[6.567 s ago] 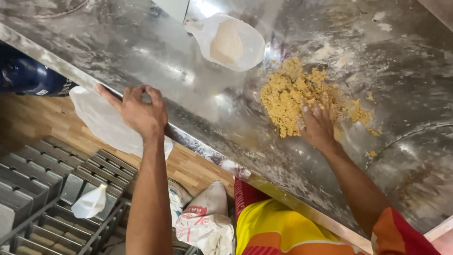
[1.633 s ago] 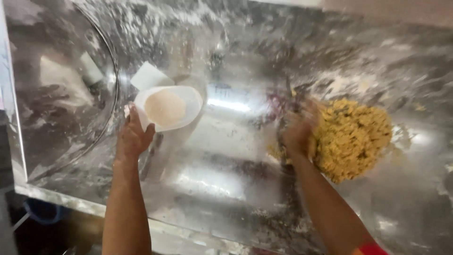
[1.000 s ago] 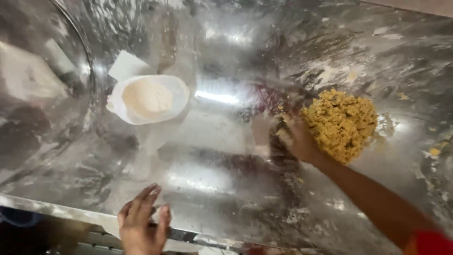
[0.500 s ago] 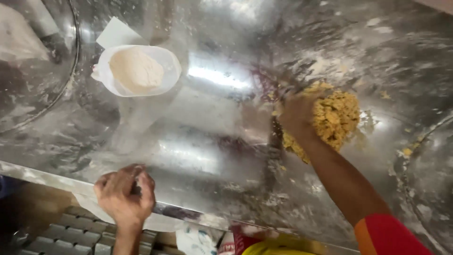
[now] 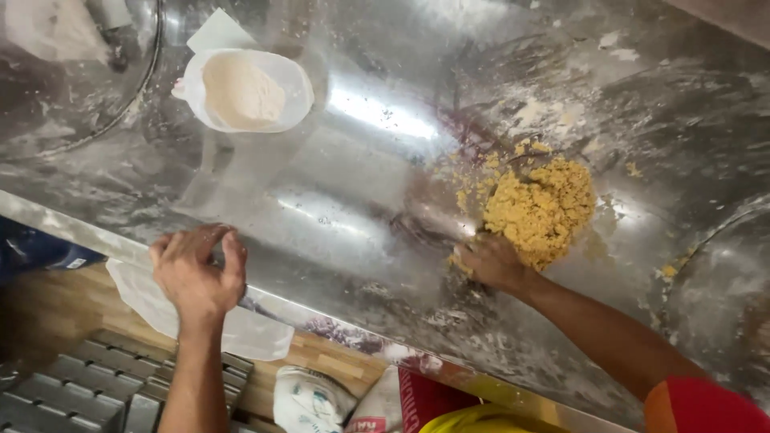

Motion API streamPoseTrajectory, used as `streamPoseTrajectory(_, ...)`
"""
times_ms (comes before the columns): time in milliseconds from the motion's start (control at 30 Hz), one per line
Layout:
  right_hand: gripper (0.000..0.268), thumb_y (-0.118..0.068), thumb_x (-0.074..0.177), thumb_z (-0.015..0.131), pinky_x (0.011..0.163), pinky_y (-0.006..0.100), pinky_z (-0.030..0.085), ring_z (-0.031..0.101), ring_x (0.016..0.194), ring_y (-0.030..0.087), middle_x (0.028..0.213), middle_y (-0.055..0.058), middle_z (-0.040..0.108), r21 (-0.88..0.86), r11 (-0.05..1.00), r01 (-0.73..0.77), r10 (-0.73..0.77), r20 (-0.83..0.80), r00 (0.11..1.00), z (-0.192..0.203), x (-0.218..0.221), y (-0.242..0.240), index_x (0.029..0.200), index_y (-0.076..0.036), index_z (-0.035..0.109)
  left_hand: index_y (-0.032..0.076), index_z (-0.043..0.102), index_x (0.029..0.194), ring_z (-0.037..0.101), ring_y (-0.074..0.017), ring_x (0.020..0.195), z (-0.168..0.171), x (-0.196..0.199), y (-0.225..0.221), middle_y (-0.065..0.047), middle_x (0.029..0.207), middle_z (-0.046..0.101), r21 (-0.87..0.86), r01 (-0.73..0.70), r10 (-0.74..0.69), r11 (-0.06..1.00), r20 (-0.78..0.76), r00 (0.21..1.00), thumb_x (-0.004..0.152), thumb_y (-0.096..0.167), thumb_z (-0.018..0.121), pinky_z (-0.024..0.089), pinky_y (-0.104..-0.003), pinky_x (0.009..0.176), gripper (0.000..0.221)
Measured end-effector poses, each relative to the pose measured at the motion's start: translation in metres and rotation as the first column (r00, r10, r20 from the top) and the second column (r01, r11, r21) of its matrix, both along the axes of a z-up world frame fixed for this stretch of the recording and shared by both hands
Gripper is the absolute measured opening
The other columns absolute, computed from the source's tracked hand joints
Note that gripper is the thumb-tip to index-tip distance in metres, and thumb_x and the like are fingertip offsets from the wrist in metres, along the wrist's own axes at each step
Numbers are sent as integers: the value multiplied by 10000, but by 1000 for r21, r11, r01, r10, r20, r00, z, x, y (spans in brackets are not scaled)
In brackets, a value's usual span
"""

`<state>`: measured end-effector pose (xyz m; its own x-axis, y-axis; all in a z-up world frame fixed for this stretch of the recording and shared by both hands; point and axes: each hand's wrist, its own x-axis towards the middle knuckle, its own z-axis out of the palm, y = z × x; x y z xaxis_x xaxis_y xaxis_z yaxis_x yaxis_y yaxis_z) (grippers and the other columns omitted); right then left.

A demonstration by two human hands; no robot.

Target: The person is manually kneading a large batch of dough on a stainless steel surface, folding and pressing it to develop its structure.

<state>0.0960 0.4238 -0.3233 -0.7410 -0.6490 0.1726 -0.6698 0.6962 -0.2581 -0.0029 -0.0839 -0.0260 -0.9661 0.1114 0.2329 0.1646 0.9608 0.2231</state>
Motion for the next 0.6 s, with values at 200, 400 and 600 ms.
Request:
streamPoseTrajectory(200,277,-402,817,774,721,455,611,740,787,341,858,141,761,-274,956,102,-18,293,956,33,-11,40,942,-158,820,147,761,874,709,-324,782,11,-2,10,-57,835,741,70,-3,2,998,12,1000,1069,358,612,425,-419,911,323)
streamPoseTrajectory(400,310,-164,1015,602,968,532,511,647,1068,385,1117,219,707,30,936,351,-353,73,933,77,-61,73,1227,18,734,73,744,820,555,-207,626,-3,0,7,-56,718,667,69,11,-6,998,-74,997,1122,298,505,396,-424,917,446)
streamPoseTrajectory(600,605,-409,953,482,1271,653,106,563,1263,495,1284,334,648,387,813,435,-553,282,784,82,-38,48,1213,108,656,132,640,717,586,-320,695,25,-2,24,-31,728,644,11,-23,22,1000,54,998,1127,216,509,390,-429,934,438)
